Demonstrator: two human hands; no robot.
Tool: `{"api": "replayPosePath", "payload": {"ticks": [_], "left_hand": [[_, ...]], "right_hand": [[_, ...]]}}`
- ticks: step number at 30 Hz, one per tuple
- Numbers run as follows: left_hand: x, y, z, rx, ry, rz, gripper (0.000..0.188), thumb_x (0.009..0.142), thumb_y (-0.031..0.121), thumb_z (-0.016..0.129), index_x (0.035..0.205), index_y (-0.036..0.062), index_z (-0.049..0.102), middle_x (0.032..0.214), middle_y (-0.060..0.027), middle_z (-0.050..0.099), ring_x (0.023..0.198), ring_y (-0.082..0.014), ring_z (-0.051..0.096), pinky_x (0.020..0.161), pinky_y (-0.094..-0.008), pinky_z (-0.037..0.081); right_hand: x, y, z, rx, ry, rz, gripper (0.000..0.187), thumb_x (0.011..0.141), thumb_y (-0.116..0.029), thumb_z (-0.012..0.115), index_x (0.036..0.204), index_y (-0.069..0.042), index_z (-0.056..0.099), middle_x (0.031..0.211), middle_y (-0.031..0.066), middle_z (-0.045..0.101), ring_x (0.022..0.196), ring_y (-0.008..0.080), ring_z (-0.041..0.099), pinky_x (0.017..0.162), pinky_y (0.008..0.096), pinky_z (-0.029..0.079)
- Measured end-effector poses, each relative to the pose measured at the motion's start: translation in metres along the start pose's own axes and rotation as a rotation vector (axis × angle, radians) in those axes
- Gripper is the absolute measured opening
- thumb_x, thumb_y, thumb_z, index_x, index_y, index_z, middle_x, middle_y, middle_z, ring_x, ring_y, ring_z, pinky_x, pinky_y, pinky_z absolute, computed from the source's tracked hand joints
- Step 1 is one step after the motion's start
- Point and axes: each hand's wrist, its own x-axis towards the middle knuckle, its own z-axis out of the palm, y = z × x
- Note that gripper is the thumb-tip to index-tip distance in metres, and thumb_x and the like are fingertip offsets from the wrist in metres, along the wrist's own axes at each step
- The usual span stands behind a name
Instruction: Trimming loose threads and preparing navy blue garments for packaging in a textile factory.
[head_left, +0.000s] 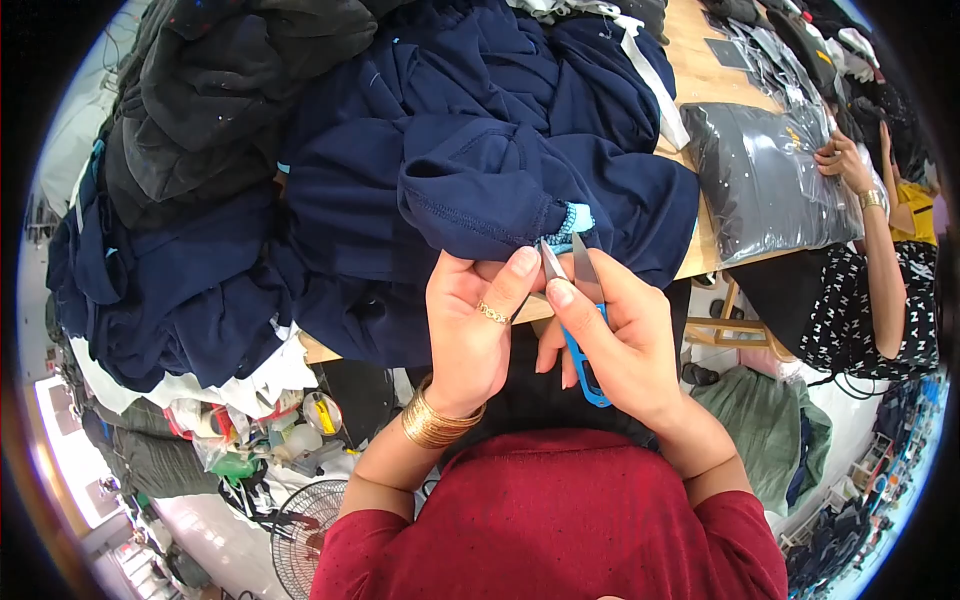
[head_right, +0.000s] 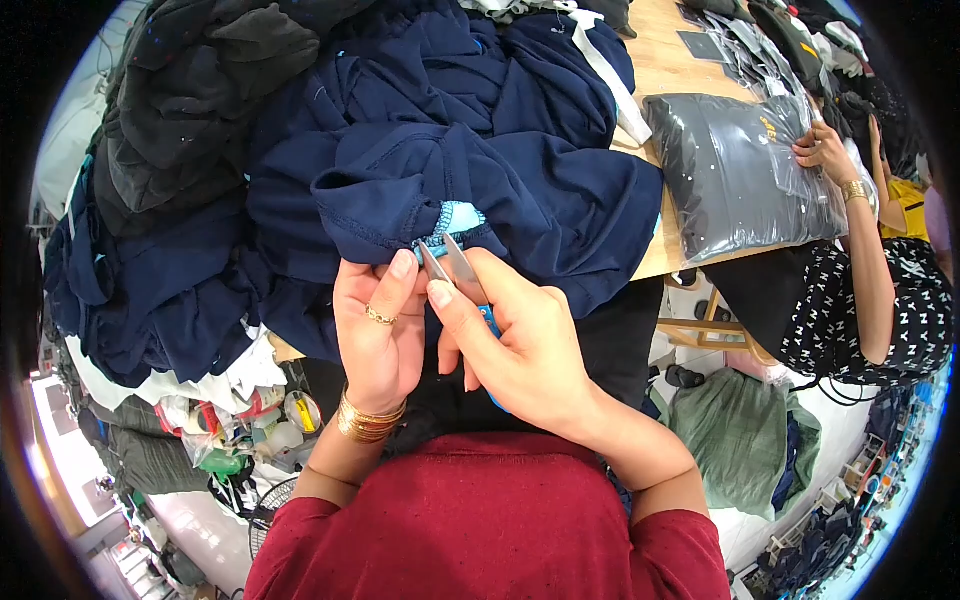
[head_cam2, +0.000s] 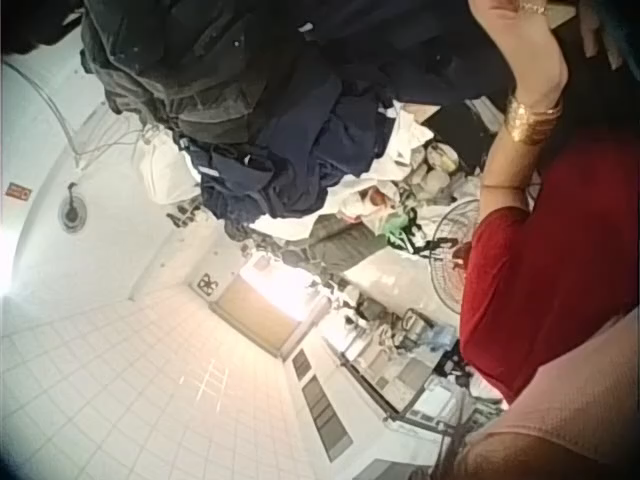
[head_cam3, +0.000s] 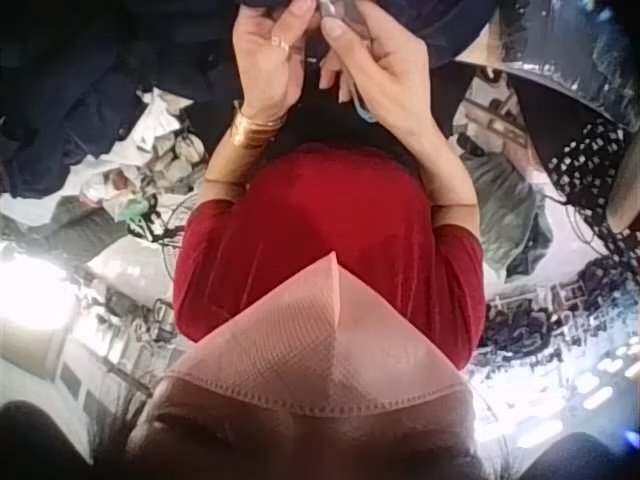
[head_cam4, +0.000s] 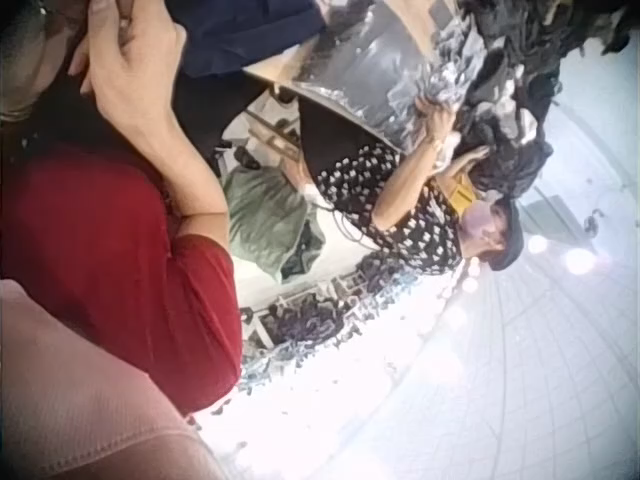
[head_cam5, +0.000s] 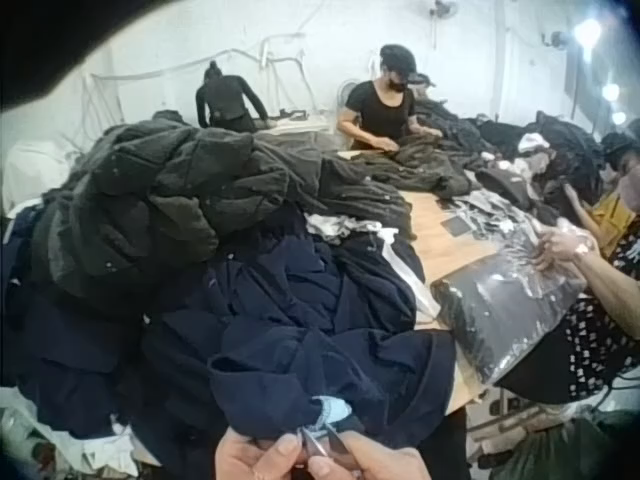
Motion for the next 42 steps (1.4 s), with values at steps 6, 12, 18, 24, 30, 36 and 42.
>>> {"api": "replayPosePath", "payload": {"ticks": [6,12,18,24,30,36,42], "left_hand": [[-0.001,-0.001,0.002,-0.017,-0.008,-0.015,0.027,0.090,0.008,0.051,0.116,0.0018,0.047,0.102,-0.0087,0.060,0.086,-0.0149,0.060,0.080,-0.0277,0.047],[0.000,0.001,0.002,-0.074,0.004,-0.047,0.025,0.090,0.006,0.053,0.113,0.0004,0.047,0.097,-0.0105,0.062,0.085,-0.0133,0.060,0.076,-0.0258,0.048],[-0.001,0.000,0.003,-0.062,0.046,-0.047,0.025,0.089,0.006,0.053,0.113,0.0009,0.046,0.095,-0.0095,0.061,0.083,-0.0124,0.060,0.075,-0.0251,0.049],[0.000,-0.002,0.003,-0.056,0.051,-0.062,0.026,0.091,0.009,0.050,0.115,0.0013,0.045,0.099,-0.0105,0.060,0.084,-0.0139,0.061,0.074,-0.0258,0.049],[0.001,0.006,0.002,-0.044,0.003,-0.187,0.028,0.093,0.017,0.046,0.117,0.0025,0.043,0.091,-0.0110,0.062,0.052,-0.0098,0.054,0.041,-0.0194,0.042],[0.000,0.006,0.003,-0.001,0.041,-0.218,0.030,0.092,0.020,0.046,0.117,0.0033,0.042,0.084,-0.0104,0.062,0.036,-0.0072,0.042,0.028,-0.0184,0.032],[0.002,0.006,0.007,-0.056,0.030,-0.222,0.030,0.093,0.018,0.045,0.119,0.0033,0.042,0.089,-0.0104,0.062,0.051,-0.0100,0.054,0.039,-0.0205,0.042]], "right_hand": [[-0.002,0.005,0.005,0.081,-0.002,-0.007,0.022,0.095,-0.015,0.044,0.105,0.004,0.049,0.068,0.0082,0.058,0.050,0.0124,0.058,0.040,0.0204,0.042],[-0.002,0.009,0.007,0.107,0.005,-0.035,0.023,0.096,-0.015,0.043,0.108,0.004,0.046,0.066,0.0092,0.057,0.050,0.0141,0.058,0.040,0.0212,0.043],[-0.001,0.009,0.006,0.248,-0.036,0.019,0.022,0.096,-0.016,0.042,0.105,0.003,0.047,0.064,0.0111,0.057,0.048,0.0159,0.058,0.039,0.0224,0.044],[-0.001,0.011,0.010,0.408,-0.012,0.050,0.022,0.096,-0.017,0.042,0.104,0.003,0.047,0.061,0.0112,0.057,0.046,0.0164,0.056,0.038,0.0233,0.044],[-0.001,0.018,0.013,0.325,0.000,-0.049,0.021,0.096,-0.016,0.043,0.105,0.002,0.048,0.066,0.0052,0.056,0.049,0.0083,0.053,0.041,0.0193,0.041],[0.001,0.021,0.014,0.396,-0.002,-0.043,0.018,0.095,-0.014,0.044,0.102,0.002,0.049,0.065,0.0044,0.056,0.048,0.0069,0.052,0.041,0.0186,0.040],[-0.001,0.018,0.012,0.257,0.054,-0.060,0.018,0.095,-0.014,0.044,0.101,0.002,0.050,0.066,0.0043,0.056,0.051,0.0069,0.054,0.042,0.0186,0.042]]}}
